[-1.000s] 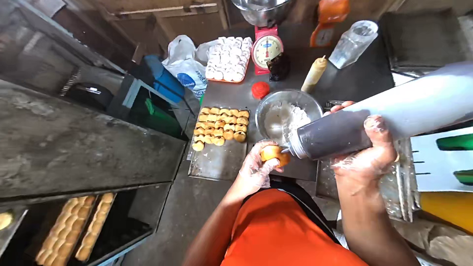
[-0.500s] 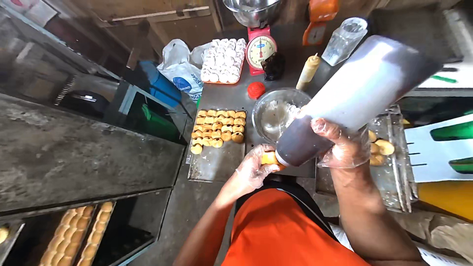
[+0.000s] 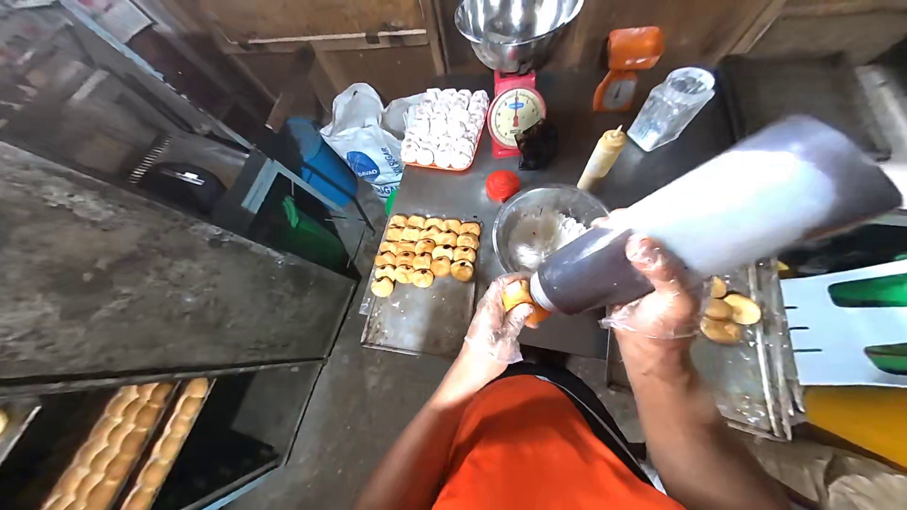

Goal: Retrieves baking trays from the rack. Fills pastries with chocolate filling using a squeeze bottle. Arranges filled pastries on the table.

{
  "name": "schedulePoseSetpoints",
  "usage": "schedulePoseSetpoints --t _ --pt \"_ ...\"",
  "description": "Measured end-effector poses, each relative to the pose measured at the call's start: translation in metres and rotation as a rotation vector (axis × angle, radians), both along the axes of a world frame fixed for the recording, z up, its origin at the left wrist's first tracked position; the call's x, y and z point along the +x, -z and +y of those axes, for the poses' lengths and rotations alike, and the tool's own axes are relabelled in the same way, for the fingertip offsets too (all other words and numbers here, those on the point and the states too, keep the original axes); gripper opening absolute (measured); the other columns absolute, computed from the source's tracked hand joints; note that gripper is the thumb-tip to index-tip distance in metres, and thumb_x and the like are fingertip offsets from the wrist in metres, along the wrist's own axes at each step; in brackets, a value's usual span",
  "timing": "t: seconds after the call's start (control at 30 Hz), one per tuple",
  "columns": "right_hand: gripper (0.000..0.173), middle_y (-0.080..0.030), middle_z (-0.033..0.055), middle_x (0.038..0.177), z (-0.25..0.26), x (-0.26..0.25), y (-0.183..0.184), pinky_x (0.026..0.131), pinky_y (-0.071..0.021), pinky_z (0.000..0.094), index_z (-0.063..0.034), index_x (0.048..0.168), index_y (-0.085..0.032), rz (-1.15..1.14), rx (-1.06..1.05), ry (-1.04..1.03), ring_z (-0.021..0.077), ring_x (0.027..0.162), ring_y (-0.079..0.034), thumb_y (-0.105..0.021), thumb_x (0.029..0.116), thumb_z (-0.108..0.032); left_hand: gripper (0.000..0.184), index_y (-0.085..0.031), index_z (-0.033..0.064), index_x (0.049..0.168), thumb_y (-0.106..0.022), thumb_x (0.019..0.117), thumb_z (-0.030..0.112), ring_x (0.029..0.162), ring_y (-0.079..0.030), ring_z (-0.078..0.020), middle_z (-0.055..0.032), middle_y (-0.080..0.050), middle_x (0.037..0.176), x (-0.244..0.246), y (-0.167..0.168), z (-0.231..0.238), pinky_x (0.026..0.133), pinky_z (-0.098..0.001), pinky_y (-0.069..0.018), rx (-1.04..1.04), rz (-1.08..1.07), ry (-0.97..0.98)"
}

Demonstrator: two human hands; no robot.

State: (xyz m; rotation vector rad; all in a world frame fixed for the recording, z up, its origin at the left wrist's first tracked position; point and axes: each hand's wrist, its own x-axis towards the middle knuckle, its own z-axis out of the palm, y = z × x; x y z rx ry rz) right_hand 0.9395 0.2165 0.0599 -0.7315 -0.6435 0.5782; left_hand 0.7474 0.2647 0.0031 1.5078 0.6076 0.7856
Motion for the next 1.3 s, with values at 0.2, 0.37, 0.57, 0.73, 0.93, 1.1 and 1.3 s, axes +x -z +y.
schedulePoseSetpoints --t 0.2,0.37,0.57,0.73,0.93,1.1,1.3 --pt "0.037 -0.069 0.0129 0.121 0.002 -0.002 -0.001 0.101 -0.0545 0.0447 -0.0076 0.121 -0.066 0.178 -0.001 -0.034 0.0256 0.117 -0.065 -0.066 0.0948 -0.034 0.046 -0.037 -0.0098 0.142 -0.053 0.1003 0.002 0.100 -0.070 -0.0276 -0.0193 -0.063 0.120 0.002 0.006 -0.005 0.086 -0.0457 -0.0620 -0.205 -0.296 0.066" --pt "0.036 -0.072 0.0126 0.116 0.006 0.007 -0.007 0.096 -0.0579 0.0461 -0.0095 0.119 -0.066 0.064 -0.023 -0.103 0.0267 0.109 -0.069 -0.073 0.0918 -0.031 0.045 -0.048 -0.0097 0.137 -0.064 0.0968 0.001 0.103 -0.069 -0.0228 -0.0174 -0.065 0.121 -0.014 -0.001 0.013 0.092 -0.0399 -0.0610 -0.059 -0.129 0.133" --pt "0.043 -0.071 0.0156 0.113 0.012 0.008 -0.008 0.093 -0.0586 0.0507 -0.0060 0.121 -0.064 0.033 -0.046 -0.036 0.0306 0.106 -0.070 -0.080 0.0865 -0.027 0.047 -0.054 -0.0091 0.131 -0.074 0.0902 0.002 0.110 -0.068 -0.0232 -0.0173 -0.067 0.121 -0.015 0.000 0.017 0.098 -0.0391 -0.0584 -0.051 -0.119 0.095" --pt "0.042 -0.071 0.0144 0.113 0.013 0.009 -0.012 0.094 -0.0585 0.0499 -0.0066 0.121 -0.064 0.039 -0.031 -0.035 0.0293 0.106 -0.069 -0.080 0.0867 -0.025 0.049 -0.053 -0.0098 0.132 -0.074 0.0893 0.000 0.110 -0.068 -0.0243 -0.0180 -0.066 0.120 -0.017 0.000 0.017 0.098 -0.0400 -0.0575 -0.099 -0.133 0.119" --pt "0.040 -0.072 0.0096 0.112 0.016 0.010 -0.018 0.094 -0.0588 0.0467 -0.0095 0.121 -0.064 0.008 -0.024 0.004 0.0250 0.106 -0.070 -0.080 0.0865 -0.024 0.049 -0.051 -0.0105 0.133 -0.072 0.0903 -0.001 0.111 -0.067 -0.0253 -0.0188 -0.065 0.122 -0.018 0.003 0.018 0.099 -0.0411 -0.0571 -0.129 -0.171 0.124" --pt "0.039 -0.071 0.0122 0.112 0.017 0.013 -0.016 0.094 -0.0583 0.0500 -0.0079 0.121 -0.063 0.002 -0.006 -0.003 0.0278 0.106 -0.070 -0.079 0.0877 -0.023 0.048 -0.050 -0.0108 0.134 -0.070 0.0912 -0.002 0.111 -0.066 -0.0267 -0.0202 -0.065 0.122 -0.018 0.005 0.019 0.100 -0.0425 -0.0566 -0.141 -0.192 0.141" --pt "0.038 -0.071 0.0140 0.113 0.015 0.015 -0.015 0.095 -0.0578 0.0487 -0.0068 0.120 -0.064 0.029 0.004 -0.052 0.0285 0.107 -0.069 -0.077 0.0894 -0.026 0.047 -0.049 -0.0106 0.133 -0.069 0.0915 -0.003 0.112 -0.066 -0.0273 -0.0205 -0.064 0.123 -0.017 0.008 0.019 0.100 -0.0431 -0.0563 -0.142 -0.220 0.144"
